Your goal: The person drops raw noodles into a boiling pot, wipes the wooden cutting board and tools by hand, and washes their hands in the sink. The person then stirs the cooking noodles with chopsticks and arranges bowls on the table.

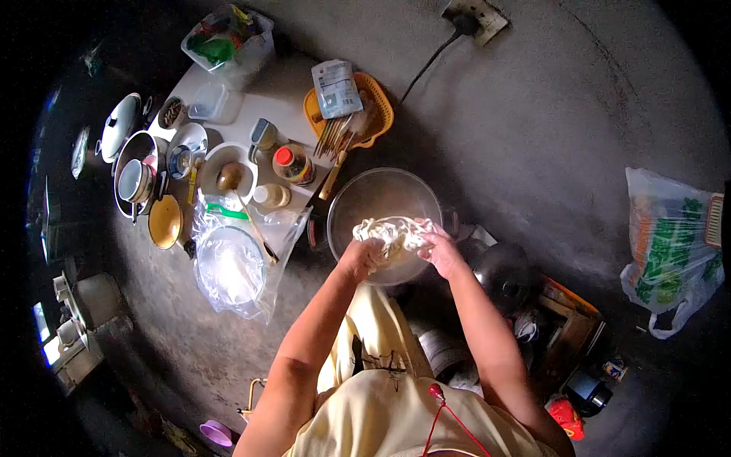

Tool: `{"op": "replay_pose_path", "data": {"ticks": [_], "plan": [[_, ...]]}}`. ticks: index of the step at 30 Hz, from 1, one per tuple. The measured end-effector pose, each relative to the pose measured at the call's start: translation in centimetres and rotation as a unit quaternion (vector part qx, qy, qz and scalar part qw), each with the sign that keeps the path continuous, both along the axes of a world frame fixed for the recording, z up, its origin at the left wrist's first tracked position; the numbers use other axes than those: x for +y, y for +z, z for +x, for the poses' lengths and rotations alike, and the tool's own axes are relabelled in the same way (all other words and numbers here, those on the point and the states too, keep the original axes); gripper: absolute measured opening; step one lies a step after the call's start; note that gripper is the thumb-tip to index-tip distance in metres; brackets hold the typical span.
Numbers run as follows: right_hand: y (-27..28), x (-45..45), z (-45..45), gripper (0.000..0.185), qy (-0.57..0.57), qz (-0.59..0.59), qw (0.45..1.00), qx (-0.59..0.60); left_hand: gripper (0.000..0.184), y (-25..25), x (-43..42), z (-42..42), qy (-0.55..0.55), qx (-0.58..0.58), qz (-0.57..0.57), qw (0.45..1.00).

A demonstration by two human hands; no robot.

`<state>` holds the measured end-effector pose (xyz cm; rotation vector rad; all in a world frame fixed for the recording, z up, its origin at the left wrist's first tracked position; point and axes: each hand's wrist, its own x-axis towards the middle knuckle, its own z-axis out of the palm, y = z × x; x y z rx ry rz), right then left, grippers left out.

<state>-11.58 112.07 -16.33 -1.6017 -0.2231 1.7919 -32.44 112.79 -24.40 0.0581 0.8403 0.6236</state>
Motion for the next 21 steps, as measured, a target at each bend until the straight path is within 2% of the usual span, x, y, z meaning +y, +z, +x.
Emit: {"op": "replay_pose_path", "data": {"ticks": [1,2,4,6,7,8,10,11,12,14,15,16,18,19,20,21], "plan": [[-0.1,0.0,0.0,0.038,0.036,0.016,0.999,0.004,0.019,0.8,0.8,-0.2,-0.065,0.008,-0.003,0.998],[-0.2,0.2,0.0,0.039,0.072,0.034,0.997,0.007,0.02,2.0,0.9,0.2,-0.06,0.022,-0.015,0.998],[-0.2,0.8,-0.1,0.039,0.07,0.071,0.995,-0.001,0.024,5.3,1.4,1.1,-0.048,0.052,-0.039,0.997],[-1.8,1.1,0.2,0.036,0.087,-0.009,0.987,-0.131,0.024,3.3,1.4,1.7,0.022,0.002,-0.123,0.992],[-2.1,1.3,0.4,0.035,0.113,0.017,0.979,-0.171,0.024,2.9,1.3,1.2,0.0,-0.034,-0.094,0.995],[-2.4,1.2,0.5,0.035,0.114,0.018,0.978,-0.171,0.024,2.6,1.0,1.2,0.001,-0.035,-0.093,0.995],[-0.7,1.8,-0.6,0.035,0.032,0.111,0.979,-0.166,0.03,4.3,1.1,1.4,0.008,-0.073,-0.097,0.993],[-1.7,1.2,-0.4,0.038,0.021,0.123,0.982,-0.145,0.041,4.3,0.8,1.3,0.024,-0.085,-0.085,0.992],[-2.3,0.9,-0.3,0.038,0.022,0.122,0.982,-0.145,0.041,4.4,0.5,1.4,0.024,-0.085,-0.086,0.992],[-3.4,0.6,-0.2,0.047,0.143,0.019,0.976,-0.164,0.05,4.8,0.4,1.6,0.052,-0.125,-0.053,0.989],[-2.2,0.5,-1.0,0.049,0.117,0.019,0.985,-0.122,0.054,4.8,0.5,1.9,0.079,-0.155,-0.059,0.983],[-1.6,0.4,-1.7,0.049,0.122,0.019,0.985,-0.121,0.054,4.6,0.5,1.8,0.084,-0.154,-0.059,0.983],[-0.9,0.2,-2.7,0.049,0.038,-0.017,0.999,0.007,0.056,4.1,0.1,1.7,0.072,-0.182,-0.029,0.98],[-1.4,-0.1,-2.5,0.044,0.055,0.001,0.998,0.018,0.048,3.8,-0.1,1.9,0.103,-0.147,-0.031,0.983],[-1.6,-0.2,-2.6,0.044,0.054,0.001,0.998,0.019,0.048,3.4,-0.2,1.9,0.103,-0.146,-0.031,0.983],[-0.2,0.4,-3.3,0.043,0.069,0.014,0.997,-0.009,0.041,3.3,-0.1,1.9,0.082,-0.086,-0.019,0.993]]}}
